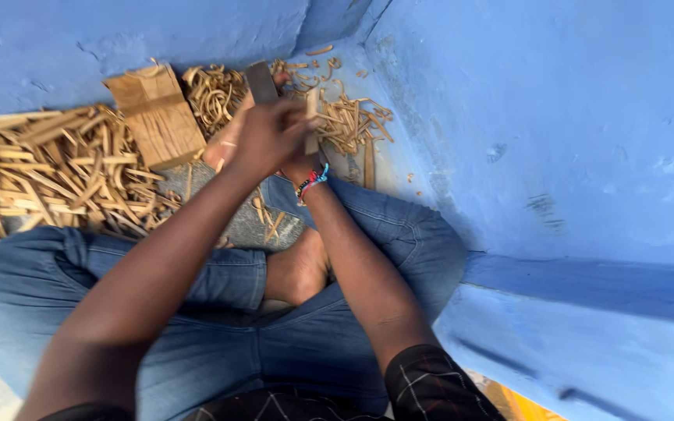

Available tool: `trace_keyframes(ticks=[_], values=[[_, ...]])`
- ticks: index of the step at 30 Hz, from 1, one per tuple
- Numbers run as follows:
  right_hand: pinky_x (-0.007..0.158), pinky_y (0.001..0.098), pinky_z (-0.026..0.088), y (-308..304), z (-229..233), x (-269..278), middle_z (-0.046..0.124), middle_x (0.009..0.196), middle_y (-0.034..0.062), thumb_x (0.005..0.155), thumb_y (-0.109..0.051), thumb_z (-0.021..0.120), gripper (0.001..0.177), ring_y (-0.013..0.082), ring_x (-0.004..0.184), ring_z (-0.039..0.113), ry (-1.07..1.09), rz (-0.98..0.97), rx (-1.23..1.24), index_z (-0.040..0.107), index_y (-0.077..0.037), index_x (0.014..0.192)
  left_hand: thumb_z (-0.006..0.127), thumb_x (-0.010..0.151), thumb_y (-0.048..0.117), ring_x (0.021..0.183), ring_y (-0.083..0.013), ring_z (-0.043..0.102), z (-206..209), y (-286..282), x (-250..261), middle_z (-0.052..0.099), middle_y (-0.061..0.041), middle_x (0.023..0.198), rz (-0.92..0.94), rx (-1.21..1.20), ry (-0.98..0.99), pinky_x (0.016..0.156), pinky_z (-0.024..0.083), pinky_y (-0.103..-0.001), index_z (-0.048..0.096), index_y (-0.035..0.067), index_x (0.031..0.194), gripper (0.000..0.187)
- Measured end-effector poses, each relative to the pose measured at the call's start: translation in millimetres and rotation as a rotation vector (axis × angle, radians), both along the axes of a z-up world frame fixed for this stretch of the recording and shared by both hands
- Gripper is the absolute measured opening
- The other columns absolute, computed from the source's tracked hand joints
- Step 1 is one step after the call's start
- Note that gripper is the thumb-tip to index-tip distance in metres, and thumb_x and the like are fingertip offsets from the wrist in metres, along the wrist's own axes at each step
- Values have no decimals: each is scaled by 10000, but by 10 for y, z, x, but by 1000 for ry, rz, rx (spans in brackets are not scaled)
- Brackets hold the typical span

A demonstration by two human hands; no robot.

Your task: The person carves a wooden block with a hand tool, removing small shavings of wood as they work on the floor.

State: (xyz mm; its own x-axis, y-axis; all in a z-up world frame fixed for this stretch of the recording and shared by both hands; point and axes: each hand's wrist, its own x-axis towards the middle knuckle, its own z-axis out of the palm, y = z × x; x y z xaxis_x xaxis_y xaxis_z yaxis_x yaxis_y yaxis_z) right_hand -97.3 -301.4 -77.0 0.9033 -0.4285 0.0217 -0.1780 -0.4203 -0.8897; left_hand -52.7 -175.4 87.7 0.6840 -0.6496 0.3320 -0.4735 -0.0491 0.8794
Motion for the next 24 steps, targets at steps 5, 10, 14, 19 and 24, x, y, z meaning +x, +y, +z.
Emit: trace_keyframes(ticks=[5, 10, 14, 19, 24], values=[[945, 401, 534, -83, -175, 9, 662, 1215, 170, 1007, -304, 690, 448, 280, 1131, 649, -493, -39, -322, 556, -7, 1315, 783, 946, 222, 981, -282, 735, 115, -284, -92, 742, -213, 1102, -52, 18, -28, 854, 570, -373, 696, -32, 1211, 377], [813, 355, 582, 62, 83, -103, 746, 1049, 108, 876, -246, 783, 452, 220, 966, 706, -259, -35, -490, 605, -91, 1261, 626, 996, 21, 1083, -204, 741, -127, 502, -301, 736, -135, 1178, -82, -203, 79, 958, 587, -323, 655, -3, 1301, 308], [448, 294, 524, 236, 402, -112, 704, 734, 92, 885, -233, 772, 454, 135, 509, 643, 161, -186, 226, 654, -125, 1310, 661, 1031, 75, 881, -192, 719, -232, 1340, -136, 751, -129, 1075, 182, -41, 51, 795, 567, -319, 723, 18, 1163, 157], [376, 257, 473, 235, 658, -94, 690, 723, 56, 877, -257, 794, 484, 103, 450, 591, 132, -159, 239, 622, -144, 1314, 673, 1060, 171, 750, -239, 678, -287, 2218, 596, 711, -158, 875, 386, 211, -129, 683, 514, -361, 743, 21, 1074, 167], [391, 229, 444, 310, 740, -135, 644, 721, 13, 955, -183, 742, 333, 68, 482, 567, 75, -146, 332, 650, -88, 1261, 741, 973, 147, 842, -340, 737, -871, 2945, 1234, 752, -181, 922, 782, 142, -158, 757, 567, -417, 728, 1, 1029, 157]])
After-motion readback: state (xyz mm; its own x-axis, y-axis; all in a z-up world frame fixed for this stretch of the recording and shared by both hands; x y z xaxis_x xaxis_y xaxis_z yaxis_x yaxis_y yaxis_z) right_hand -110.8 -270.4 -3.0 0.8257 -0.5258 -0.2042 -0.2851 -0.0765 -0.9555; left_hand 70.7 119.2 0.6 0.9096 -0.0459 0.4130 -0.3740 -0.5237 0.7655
